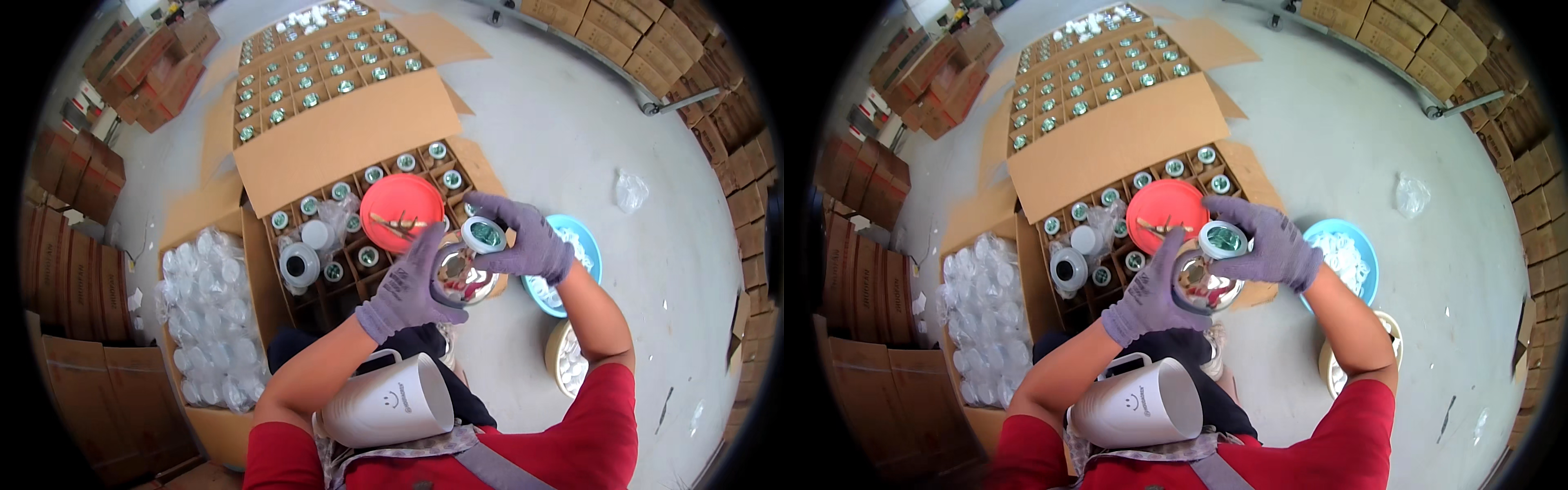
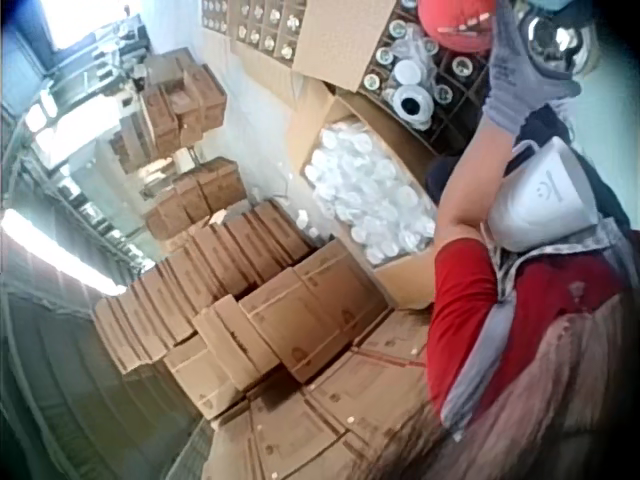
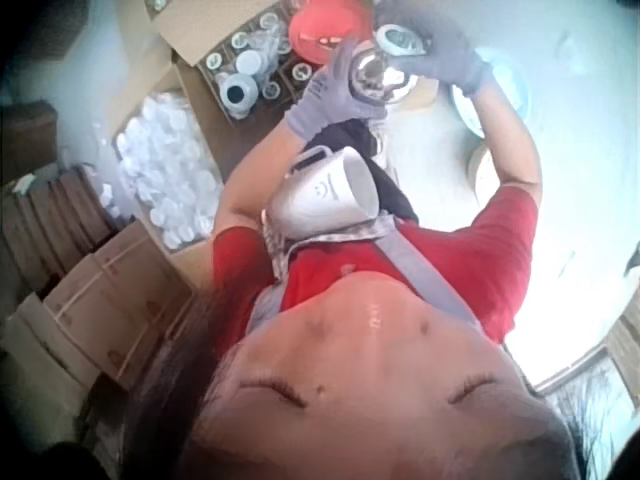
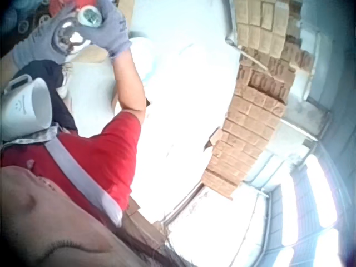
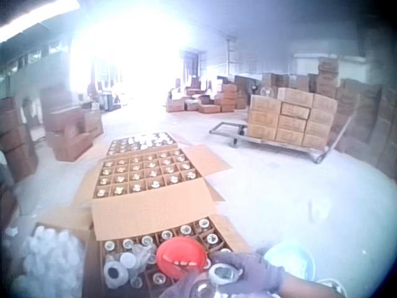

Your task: The person assembles a white thermos by inserting a metal liner, securing a black rubber seal with a screwdriver, and wrapping the finished unit in plastic. The person repeats this process for multiple thermoses.

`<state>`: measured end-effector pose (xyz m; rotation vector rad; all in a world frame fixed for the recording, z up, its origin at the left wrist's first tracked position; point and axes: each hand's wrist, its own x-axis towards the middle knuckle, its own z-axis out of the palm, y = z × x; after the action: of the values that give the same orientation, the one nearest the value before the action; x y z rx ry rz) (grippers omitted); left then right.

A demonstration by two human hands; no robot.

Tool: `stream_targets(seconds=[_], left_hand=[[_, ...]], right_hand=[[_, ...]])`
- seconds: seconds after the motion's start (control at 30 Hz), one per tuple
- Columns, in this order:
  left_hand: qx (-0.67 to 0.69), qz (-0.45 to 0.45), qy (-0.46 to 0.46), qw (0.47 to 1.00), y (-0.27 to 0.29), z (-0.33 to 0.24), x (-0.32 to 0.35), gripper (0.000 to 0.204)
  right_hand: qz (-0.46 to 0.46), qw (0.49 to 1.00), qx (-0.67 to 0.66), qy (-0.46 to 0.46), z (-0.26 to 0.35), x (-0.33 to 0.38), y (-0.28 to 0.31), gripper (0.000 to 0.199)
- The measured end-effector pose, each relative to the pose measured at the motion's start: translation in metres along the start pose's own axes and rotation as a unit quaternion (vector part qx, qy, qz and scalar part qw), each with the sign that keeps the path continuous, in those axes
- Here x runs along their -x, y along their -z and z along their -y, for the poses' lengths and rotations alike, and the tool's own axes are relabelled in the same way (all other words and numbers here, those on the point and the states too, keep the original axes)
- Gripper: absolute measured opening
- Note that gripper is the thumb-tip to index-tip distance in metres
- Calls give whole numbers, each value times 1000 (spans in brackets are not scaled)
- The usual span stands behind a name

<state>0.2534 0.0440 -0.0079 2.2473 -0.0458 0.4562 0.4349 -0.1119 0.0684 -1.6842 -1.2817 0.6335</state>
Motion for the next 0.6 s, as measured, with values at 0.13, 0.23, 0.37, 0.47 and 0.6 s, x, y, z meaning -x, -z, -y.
stream_targets(seconds=[0.13, 0.23, 0.37, 0.47, 0.6], left_hand=[[80, -28, 1, 996, -1, -21, 1, 134], [94, -23, 33, 995, 2, -27, 15, 131], [17, -87, 10, 996, 9, -31, 26, 118], [-31, -115, 22, 993, 26, -31, 23, 119], [87, -231, 14, 969, 30, -19, 34, 127]], right_hand=[[-52, 954, 210, 209, 28, 9, -11, 76], [-15, 974, 128, 186, 34, 15, -18, 77], [-9, 989, -10, 148, 19, 10, -33, 91], [-45, 984, -85, 152, 26, -1, -44, 103], [-245, 909, -334, 47, -14, 6, -84, 87]])
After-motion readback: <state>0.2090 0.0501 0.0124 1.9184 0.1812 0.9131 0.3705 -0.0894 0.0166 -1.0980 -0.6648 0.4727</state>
